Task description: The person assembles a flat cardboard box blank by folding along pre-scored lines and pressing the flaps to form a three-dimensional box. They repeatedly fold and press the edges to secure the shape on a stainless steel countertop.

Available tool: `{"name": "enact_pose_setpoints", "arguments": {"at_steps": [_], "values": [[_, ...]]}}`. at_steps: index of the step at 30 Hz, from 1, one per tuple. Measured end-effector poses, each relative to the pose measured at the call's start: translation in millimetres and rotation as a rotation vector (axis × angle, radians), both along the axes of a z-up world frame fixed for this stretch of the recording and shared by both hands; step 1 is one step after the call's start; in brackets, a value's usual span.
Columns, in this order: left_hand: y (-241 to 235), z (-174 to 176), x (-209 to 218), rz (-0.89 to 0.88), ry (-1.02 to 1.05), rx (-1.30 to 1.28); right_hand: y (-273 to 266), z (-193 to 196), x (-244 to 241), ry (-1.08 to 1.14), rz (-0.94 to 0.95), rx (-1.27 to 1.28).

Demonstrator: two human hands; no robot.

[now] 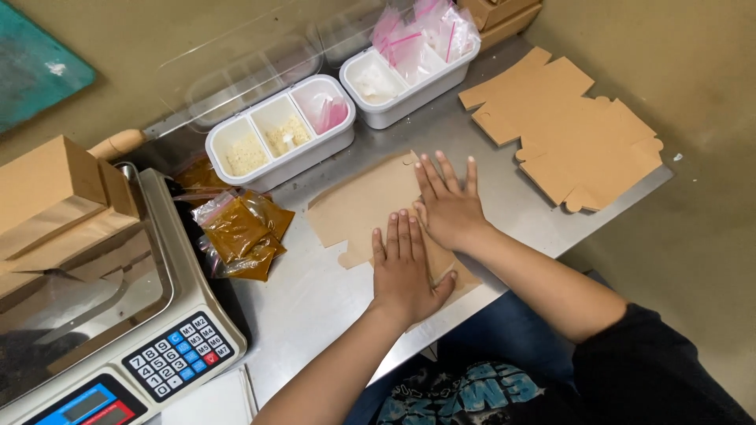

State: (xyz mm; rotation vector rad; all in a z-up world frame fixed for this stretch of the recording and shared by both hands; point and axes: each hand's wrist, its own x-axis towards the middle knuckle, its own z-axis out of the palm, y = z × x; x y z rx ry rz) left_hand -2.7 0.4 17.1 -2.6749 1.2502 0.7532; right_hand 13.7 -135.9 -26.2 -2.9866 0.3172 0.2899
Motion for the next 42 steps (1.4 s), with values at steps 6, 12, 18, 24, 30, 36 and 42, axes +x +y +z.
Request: {"name": "enact_pose_setpoints", "arguments": {"at_steps": [6, 12, 18, 24, 30, 36, 42], "values": [[1, -6, 1, -0.001, -0.02, 0.005, 4, 11, -56, 0.089, 0.037, 0.005], [0, -4, 1, 0.005, -0.011, -0.028, -3, -3, -125, 0.119, 0.054, -0.021], [1, -6, 1, 0.004, -0.023, -0.04, -7, -3, -101, 0.123, 0.085, -0.047], [2, -7, 0, 0.006, -0.029, -0.041, -7, 5, -45, 0.102, 0.089, -0.036], [2, -4, 1, 0.002, -0.021, -0.041, -3, 11, -17, 0.043, 0.059, -0.011], [4, -5, 3, 0.009, 0.01, -0.048, -4, 1, -68, 0.083, 0.112, -0.139], [-2, -105, 0, 0.061, -0.542, -0.464, -26, -44, -112, -0.389, 0.269, -0.554]]}}
